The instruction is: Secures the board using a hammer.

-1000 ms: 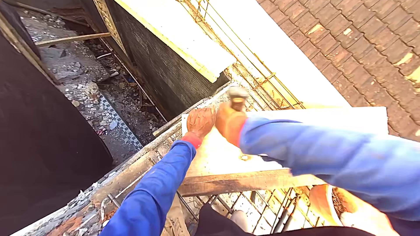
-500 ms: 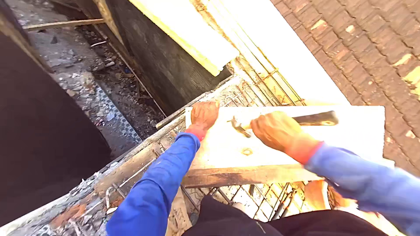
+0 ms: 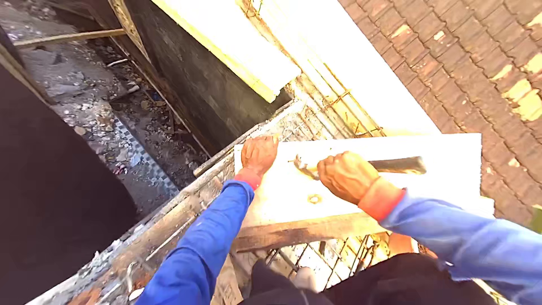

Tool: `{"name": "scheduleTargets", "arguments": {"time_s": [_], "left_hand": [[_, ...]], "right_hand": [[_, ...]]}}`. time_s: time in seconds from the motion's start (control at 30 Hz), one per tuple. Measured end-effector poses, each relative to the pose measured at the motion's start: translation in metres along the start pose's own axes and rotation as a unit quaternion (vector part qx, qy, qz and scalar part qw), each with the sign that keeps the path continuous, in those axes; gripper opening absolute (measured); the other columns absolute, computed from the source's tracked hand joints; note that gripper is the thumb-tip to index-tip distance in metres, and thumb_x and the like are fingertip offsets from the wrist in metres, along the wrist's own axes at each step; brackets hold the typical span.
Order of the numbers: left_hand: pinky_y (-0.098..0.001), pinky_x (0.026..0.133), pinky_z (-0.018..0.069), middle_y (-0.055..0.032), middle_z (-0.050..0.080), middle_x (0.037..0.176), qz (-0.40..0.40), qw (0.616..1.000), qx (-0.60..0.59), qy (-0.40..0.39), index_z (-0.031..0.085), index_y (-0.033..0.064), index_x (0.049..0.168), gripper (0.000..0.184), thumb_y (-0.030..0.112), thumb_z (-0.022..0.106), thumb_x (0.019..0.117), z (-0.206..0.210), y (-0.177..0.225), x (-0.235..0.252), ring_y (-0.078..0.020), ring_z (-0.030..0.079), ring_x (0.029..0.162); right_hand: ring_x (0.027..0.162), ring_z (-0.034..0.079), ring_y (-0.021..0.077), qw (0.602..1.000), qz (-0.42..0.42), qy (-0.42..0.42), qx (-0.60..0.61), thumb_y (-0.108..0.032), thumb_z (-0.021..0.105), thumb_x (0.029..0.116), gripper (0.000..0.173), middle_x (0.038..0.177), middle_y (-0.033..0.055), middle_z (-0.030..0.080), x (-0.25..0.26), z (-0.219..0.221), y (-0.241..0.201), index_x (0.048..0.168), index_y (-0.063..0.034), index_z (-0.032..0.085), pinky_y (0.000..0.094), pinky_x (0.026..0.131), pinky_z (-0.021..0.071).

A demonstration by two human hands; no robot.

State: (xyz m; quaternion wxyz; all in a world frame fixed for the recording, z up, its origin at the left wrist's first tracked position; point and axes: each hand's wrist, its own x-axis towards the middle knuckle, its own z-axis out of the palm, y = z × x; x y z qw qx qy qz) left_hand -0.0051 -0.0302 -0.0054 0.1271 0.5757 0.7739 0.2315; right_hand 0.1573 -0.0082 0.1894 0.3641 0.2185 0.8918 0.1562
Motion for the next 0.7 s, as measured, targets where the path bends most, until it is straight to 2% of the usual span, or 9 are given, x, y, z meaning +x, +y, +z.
{"name": "scheduleTargets", "arguments": {"time_s": [0.1, 0.23, 0.33, 0.4, 0.53, 0.6, 0.63, 0.67, 0.7], "left_hand": [[-0.0576, 0.089, 0.0535, -0.0185, 0.072, 0.094, -0.007, 1.0, -0.007, -0.009, 0.07, 0.0042, 0.097, 0.058, 0.042, 0.028, 0.1118, 0.004, -0.001, 0.002, -0.0374, 0.071, 0.098], [-0.0602, 0.084, 0.0537, -0.021, 0.072, 0.097, 0.004, 1.0, -0.001, -0.008, 0.07, 0.0025, 0.099, 0.062, 0.042, 0.025, 0.1117, 0.005, -0.003, 0.001, -0.0406, 0.07, 0.099], [-0.0592, 0.082, 0.0535, -0.0209, 0.071, 0.091, 0.001, 1.0, 0.012, 0.002, 0.069, 0.0026, 0.094, 0.061, 0.042, 0.026, 0.1116, 0.004, -0.001, 0.0, -0.0408, 0.07, 0.094], [-0.0577, 0.082, 0.0544, -0.0194, 0.071, 0.091, 0.011, 1.0, 0.021, 0.009, 0.07, 0.0034, 0.095, 0.061, 0.043, 0.026, 0.1115, 0.004, -0.002, 0.0, -0.039, 0.07, 0.094], [-0.058, 0.083, 0.0548, -0.0197, 0.072, 0.094, 0.007, 1.0, 0.018, 0.015, 0.07, 0.0034, 0.096, 0.062, 0.043, 0.026, 0.1116, 0.013, 0.0, 0.005, -0.0391, 0.071, 0.095], [-0.0585, 0.082, 0.0552, -0.02, 0.072, 0.095, -0.002, 1.0, 0.018, 0.01, 0.07, 0.0041, 0.099, 0.063, 0.043, 0.024, 0.1117, 0.011, -0.004, 0.005, -0.0396, 0.071, 0.096], [-0.0605, 0.082, 0.0545, -0.0213, 0.072, 0.097, -0.001, 1.0, 0.013, 0.002, 0.07, 0.0038, 0.102, 0.062, 0.043, 0.024, 0.1119, 0.01, -0.006, 0.004, -0.0412, 0.07, 0.097], [-0.0629, 0.084, 0.0535, -0.0226, 0.072, 0.1, -0.001, 1.0, 0.007, -0.012, 0.071, 0.0039, 0.106, 0.061, 0.043, 0.024, 0.1117, 0.01, -0.005, 0.004, -0.0427, 0.07, 0.1], [-0.0642, 0.084, 0.0535, -0.0223, 0.073, 0.1, -0.004, 1.0, 0.011, -0.023, 0.072, 0.0055, 0.106, 0.062, 0.045, 0.024, 0.1111, 0.017, -0.003, 0.006, -0.0425, 0.07, 0.1]], "right_hand": [[0.082, 0.068, 0.0369, 0.991, 0.045, -0.104, 0.074, -0.005, 0.058, 0.0965, 0.013, 0.086, 0.0186, 0.067, 0.02, -0.043, -0.033, 0.099, 0.0016, 0.07, 0.0517, 0.065, 0.054], [0.088, 0.068, 0.0349, 0.998, -0.002, -0.036, 0.049, -0.001, 0.054, 0.0975, 0.015, 0.093, 0.02, 0.068, 0.029, -0.028, -0.046, 0.101, 0.005, 0.068, 0.049, 0.077, 0.0549], [0.064, 0.066, 0.0316, 0.994, -0.026, 0.103, -0.013, 0.001, 0.058, 0.0944, 0.013, 0.073, 0.016, 0.063, -0.004, 0.02, -0.001, 0.087, 0.0058, 0.067, 0.0421, 0.053, 0.0509], [0.058, 0.064, 0.0288, 0.99, -0.004, 0.136, -0.035, 0.002, 0.059, 0.0931, 0.013, 0.068, 0.014, 0.061, -0.01, 0.025, 0.0, 0.084, 0.0053, 0.068, 0.0386, 0.048, 0.0478], [0.082, 0.067, 0.0371, 0.99, 0.072, -0.106, 0.051, 0.003, 0.053, 0.0977, 0.015, 0.09, 0.0216, 0.065, 0.007, -0.035, -0.023, 0.1, 0.0077, 0.067, 0.0488, 0.066, 0.0534], [0.087, 0.066, 0.0358, 0.977, 0.102, -0.152, 0.112, 0.001, 0.056, 0.096, 0.014, 0.096, 0.0215, 0.062, 0.021, -0.058, -0.038, 0.106, 0.008, 0.063, 0.0476, 0.069, 0.0527], [0.089, 0.066, 0.033, 0.97, 0.129, -0.097, 0.18, -0.001, 0.057, 0.0954, 0.016, 0.098, 0.0205, 0.064, 0.026, -0.053, -0.044, 0.106, 0.008, 0.064, 0.0462, 0.074, 0.0533], [0.088, 0.067, 0.0264, 0.945, 0.175, 0.035, 0.275, -0.005, 0.055, 0.0979, 0.019, 0.097, 0.0176, 0.067, 0.037, -0.025, -0.054, 0.107, 0.0061, 0.067, 0.0408, 0.078, 0.054], [0.078, 0.067, 0.0145, 0.879, 0.202, 0.245, 0.356, -0.012, 0.057, 0.1002, 0.019, 0.088, 0.0107, 0.069, 0.068, 0.031, -0.067, 0.103, 0.0008, 0.07, 0.0292, 0.073, 0.0547]]}}
